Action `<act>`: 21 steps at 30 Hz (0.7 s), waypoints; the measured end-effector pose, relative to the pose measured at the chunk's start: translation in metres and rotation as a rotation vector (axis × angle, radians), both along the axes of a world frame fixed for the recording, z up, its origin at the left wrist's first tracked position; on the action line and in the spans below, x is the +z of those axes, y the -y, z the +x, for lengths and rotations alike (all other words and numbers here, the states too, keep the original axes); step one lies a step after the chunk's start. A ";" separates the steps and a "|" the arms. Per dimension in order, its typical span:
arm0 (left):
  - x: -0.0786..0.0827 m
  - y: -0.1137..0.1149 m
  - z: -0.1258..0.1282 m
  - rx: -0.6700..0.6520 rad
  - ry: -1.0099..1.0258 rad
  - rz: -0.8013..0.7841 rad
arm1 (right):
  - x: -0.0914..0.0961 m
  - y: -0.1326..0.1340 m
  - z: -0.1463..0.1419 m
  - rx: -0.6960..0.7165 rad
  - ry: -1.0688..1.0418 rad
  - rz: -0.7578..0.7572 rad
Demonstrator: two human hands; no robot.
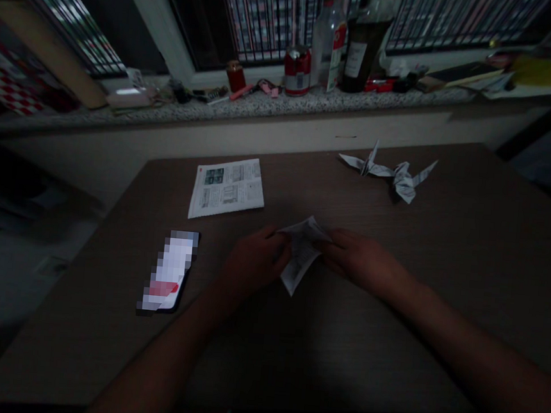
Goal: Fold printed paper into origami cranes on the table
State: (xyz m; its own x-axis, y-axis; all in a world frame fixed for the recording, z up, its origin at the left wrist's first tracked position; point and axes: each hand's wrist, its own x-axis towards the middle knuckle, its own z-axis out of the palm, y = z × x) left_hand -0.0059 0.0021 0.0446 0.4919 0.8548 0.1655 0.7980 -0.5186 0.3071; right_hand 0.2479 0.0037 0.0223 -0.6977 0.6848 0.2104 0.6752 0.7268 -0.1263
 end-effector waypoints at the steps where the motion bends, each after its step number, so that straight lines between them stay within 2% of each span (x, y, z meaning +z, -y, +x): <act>1: 0.000 0.000 -0.001 0.002 0.001 0.002 | 0.000 0.000 0.001 0.004 -0.012 0.002; 8: 0.000 0.000 -0.003 0.027 0.016 -0.008 | 0.000 -0.003 0.005 0.038 -0.087 0.024; 13: -0.002 0.000 -0.004 -0.030 0.001 -0.043 | -0.001 -0.004 0.005 0.029 -0.098 -0.005; 17: -0.007 -0.002 -0.005 -0.097 0.071 -0.055 | 0.000 -0.004 0.006 0.028 -0.154 -0.056; 21: -0.012 -0.004 -0.006 -0.077 0.122 -0.057 | 0.002 -0.005 0.008 0.018 -0.189 -0.093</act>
